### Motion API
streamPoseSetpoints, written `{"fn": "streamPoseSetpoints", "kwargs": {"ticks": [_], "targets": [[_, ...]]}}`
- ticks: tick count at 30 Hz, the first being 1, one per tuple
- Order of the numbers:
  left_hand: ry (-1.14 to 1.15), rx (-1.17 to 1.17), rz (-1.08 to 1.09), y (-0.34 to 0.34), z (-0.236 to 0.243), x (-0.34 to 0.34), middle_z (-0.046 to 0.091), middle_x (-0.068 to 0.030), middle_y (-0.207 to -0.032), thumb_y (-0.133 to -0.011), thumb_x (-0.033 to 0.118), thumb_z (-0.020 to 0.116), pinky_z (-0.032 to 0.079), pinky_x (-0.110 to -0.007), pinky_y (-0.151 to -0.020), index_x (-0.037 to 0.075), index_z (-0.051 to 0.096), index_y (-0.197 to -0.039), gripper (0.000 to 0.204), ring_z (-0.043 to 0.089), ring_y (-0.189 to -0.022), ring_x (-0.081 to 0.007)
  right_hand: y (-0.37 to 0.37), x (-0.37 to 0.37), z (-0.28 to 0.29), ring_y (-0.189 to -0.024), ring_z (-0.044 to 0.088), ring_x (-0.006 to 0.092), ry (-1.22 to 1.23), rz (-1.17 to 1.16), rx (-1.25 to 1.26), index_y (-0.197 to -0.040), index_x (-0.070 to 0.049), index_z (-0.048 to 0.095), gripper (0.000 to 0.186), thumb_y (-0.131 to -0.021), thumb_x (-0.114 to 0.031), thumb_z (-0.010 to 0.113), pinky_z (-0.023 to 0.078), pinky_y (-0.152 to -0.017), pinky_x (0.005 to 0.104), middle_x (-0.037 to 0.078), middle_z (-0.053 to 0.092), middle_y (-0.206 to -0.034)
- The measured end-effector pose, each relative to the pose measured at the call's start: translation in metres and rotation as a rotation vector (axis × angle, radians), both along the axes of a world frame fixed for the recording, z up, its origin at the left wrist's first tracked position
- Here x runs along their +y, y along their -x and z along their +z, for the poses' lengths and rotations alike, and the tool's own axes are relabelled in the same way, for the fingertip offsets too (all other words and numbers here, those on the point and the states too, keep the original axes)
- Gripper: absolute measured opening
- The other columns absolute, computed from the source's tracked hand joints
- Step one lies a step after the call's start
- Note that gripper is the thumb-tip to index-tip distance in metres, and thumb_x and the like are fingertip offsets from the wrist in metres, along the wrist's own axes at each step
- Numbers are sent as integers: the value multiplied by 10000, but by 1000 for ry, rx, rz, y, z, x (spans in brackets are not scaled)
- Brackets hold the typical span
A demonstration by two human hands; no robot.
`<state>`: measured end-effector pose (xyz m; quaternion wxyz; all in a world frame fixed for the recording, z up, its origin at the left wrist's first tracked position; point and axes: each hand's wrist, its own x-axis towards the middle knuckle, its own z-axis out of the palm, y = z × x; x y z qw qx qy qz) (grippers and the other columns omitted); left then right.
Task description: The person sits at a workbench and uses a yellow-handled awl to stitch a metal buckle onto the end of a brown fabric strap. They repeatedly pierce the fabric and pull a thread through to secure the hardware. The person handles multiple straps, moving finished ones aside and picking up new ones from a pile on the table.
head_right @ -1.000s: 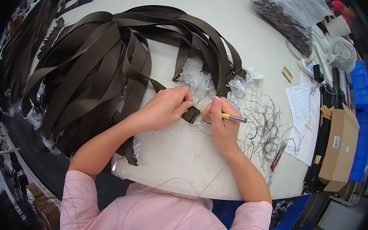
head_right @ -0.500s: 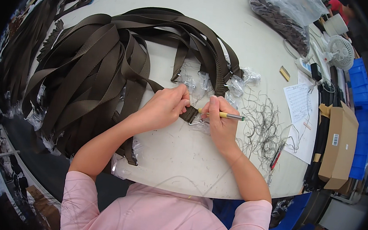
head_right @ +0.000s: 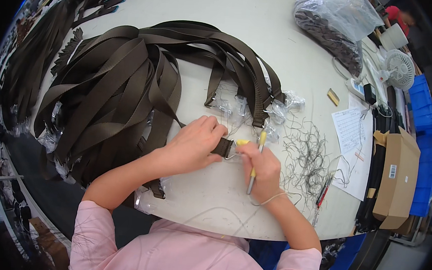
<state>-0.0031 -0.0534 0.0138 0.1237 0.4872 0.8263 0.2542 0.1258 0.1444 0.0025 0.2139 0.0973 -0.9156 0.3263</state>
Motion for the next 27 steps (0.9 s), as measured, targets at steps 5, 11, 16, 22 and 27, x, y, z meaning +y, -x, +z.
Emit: {"fn": "streamPoseSetpoints", "kwargs": {"ticks": [5, 11, 16, 22, 27], "targets": [[53, -201, 114, -14, 11, -11, 567, -177, -1128, -815, 149, 857, 534, -427, -867, 7, 575, -1198, 497, 643, -997, -342, -13, -15, -5, -883, 616, 352, -181, 30, 27, -940, -55, 588, 250, -802, -29, 793, 511, -778, 427, 184, 694, -1083], [-125, -521, 149, 18, -7, 4, 660, -151, -973, -915, 160, 766, 539, -352, -782, 1, 703, -1067, 229, 657, -845, -226, -10, -13, -13, -857, 606, 347, -139, 27, 10, -907, -63, 550, 281, -791, -40, 805, 513, -765, 441, 170, 682, -1074], [-44, -334, 185, 14, -9, 34, 695, -99, -796, -895, 215, 799, 537, -352, -716, 10, 749, -880, 212, 665, -734, -223, -9, 2, -7, -835, 594, 332, -81, 85, -10, -1003, -45, 601, 244, -862, -107, 790, 516, -759, 452, 166, 669, -1048], [-67, -482, 199, 26, -12, 27, 713, -82, -826, -926, 220, 775, 540, -328, -711, -8, 750, -922, 230, 658, -741, -170, 1, 40, 30, -885, 619, 218, 270, -167, 176, -1158, -28, 639, 414, -1123, -392, 445, 491, -705, 391, 111, 666, -1029], [-77, -502, 221, 24, -12, 26, 707, -78, -825, -935, 221, 764, 541, -326, -714, -17, 745, -926, 240, 654, -742, -163, 12, -3, 9, -633, 592, 99, 894, -113, -201, -849, -10, 653, 513, -1151, -325, 384, 453, -590, 249, 60, 672, -806]]}}
